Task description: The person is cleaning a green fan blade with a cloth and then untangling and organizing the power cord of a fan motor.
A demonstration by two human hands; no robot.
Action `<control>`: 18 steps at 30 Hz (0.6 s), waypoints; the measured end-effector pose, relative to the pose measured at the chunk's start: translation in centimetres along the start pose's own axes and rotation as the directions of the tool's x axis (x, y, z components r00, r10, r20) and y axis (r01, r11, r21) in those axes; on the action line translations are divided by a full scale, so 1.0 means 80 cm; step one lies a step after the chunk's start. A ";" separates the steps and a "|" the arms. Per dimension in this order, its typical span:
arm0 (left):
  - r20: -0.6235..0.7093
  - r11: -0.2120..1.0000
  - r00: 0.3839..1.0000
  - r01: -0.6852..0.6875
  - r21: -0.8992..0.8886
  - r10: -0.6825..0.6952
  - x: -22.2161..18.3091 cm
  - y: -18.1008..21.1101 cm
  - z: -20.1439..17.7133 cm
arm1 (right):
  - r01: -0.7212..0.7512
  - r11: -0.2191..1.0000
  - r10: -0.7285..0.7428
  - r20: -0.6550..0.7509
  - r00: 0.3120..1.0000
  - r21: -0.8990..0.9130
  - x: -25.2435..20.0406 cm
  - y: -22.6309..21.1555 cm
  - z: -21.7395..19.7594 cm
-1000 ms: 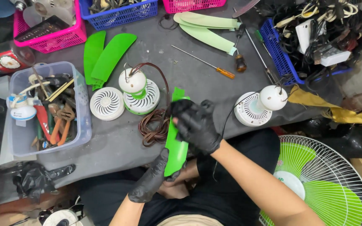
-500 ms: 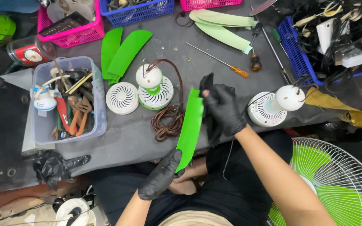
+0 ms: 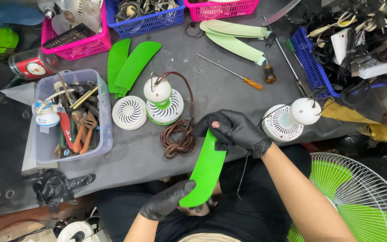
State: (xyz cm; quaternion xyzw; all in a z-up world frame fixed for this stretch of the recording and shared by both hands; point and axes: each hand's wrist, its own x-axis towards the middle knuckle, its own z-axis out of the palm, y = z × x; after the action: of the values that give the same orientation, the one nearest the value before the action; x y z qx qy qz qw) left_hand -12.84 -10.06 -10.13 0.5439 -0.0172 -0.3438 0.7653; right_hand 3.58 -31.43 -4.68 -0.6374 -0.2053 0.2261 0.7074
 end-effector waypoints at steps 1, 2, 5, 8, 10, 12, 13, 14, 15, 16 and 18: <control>0.262 0.899 0.965 0.100 -0.425 0.016 0.007 -0.038 -0.024 | -0.042 0.989 0.044 0.008 0.999 -0.145 0.001 0.010 0.000; 0.473 0.621 0.869 0.293 -0.727 0.144 0.012 -0.080 -0.045 | -0.089 0.955 0.095 0.009 0.995 -0.283 -0.003 0.021 0.002; -0.040 0.897 0.983 0.147 -0.417 -0.179 0.013 0.017 0.020 | -0.073 0.944 0.100 0.068 0.993 -0.323 -0.005 0.034 0.036; -0.082 0.774 0.917 0.280 -0.568 -0.391 0.018 0.031 0.039 | -0.011 0.957 0.020 0.027 0.999 -0.291 -0.003 0.041 0.037; -0.183 0.810 0.896 0.258 -0.527 -0.404 0.011 0.058 0.049 | -0.108 0.979 0.118 0.048 0.992 -0.176 -0.006 0.032 0.028; -0.284 0.845 0.869 0.237 -0.478 -0.405 0.006 0.068 0.048 | -0.204 0.977 0.208 0.079 0.975 -0.062 -0.005 0.022 0.013; -0.184 0.834 0.915 0.226 -0.504 -0.359 0.003 0.064 0.044 | -0.208 0.978 0.206 0.183 0.961 -0.008 -0.005 0.017 0.004; -0.079 0.818 0.948 0.222 -0.530 -0.308 0.001 0.060 0.041 | -0.221 0.974 0.199 0.282 0.938 0.046 -0.007 0.012 -0.006; -0.077 0.817 0.948 0.224 -0.532 -0.310 0.001 0.062 0.044 | -0.224 0.974 0.202 0.281 0.938 0.047 -0.008 0.004 -0.002; -0.169 0.835 0.906 0.269 -0.480 -0.389 0.003 0.065 0.048 | -0.263 0.965 0.256 0.291 0.922 -0.017 -0.009 -0.003 0.001; -0.264 0.844 0.850 0.318 -0.431 -0.455 0.005 0.067 0.051 | -0.302 0.950 0.312 0.298 0.902 -0.080 -0.010 -0.005 0.010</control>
State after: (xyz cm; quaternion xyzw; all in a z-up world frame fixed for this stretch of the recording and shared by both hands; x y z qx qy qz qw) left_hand -11.42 -12.72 -4.06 0.4340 0.2990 -0.3857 0.7573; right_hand 2.50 -31.31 -4.19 -0.6300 -0.2137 0.4276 0.6120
